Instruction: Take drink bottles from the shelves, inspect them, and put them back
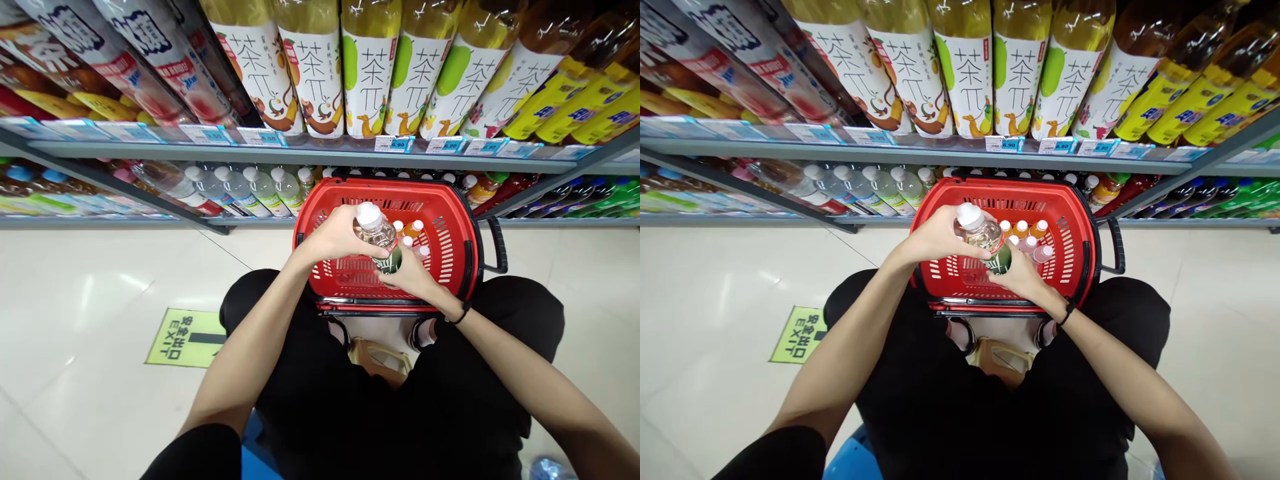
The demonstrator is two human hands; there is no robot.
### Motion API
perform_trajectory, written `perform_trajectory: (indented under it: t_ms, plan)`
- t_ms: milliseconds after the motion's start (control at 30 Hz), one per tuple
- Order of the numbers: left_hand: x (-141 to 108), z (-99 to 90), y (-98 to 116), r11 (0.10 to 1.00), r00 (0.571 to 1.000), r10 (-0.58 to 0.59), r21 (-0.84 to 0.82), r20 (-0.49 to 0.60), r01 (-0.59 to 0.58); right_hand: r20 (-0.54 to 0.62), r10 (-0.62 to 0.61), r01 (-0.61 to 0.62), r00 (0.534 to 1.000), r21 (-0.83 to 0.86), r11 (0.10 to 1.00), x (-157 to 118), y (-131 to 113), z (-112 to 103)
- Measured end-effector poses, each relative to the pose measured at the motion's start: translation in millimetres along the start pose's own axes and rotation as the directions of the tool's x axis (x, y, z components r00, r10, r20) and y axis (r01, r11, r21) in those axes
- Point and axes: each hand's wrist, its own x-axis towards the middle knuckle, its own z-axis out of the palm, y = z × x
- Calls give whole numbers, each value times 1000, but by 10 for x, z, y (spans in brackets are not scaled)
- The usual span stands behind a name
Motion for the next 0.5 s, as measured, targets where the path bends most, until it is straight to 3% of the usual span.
perform_trajectory:
  t_ms: [100,200,267,333,400,500]
  plan:
    - [4,-45,-93,995,994,16,99,-110,-5,170,5,17,985,-129,991,77,-51,-129]
    - [28,41,-160,973,994,-16,229,-104,40,389,185,21,902,-468,883,111,-93,-361]
    - [71,146,-237,947,997,-78,311,-19,80,345,364,-39,865,-676,736,93,-80,-509]
    - [137,258,-369,908,988,-134,408,78,91,242,456,-122,857,-763,634,50,-51,-619]
    - [217,357,-554,861,964,-211,498,164,104,216,469,-142,857,-774,617,4,-37,-688]
    - [326,466,-878,794,904,-365,582,223,177,269,434,-96,860,-750,655,-43,-76,-734]
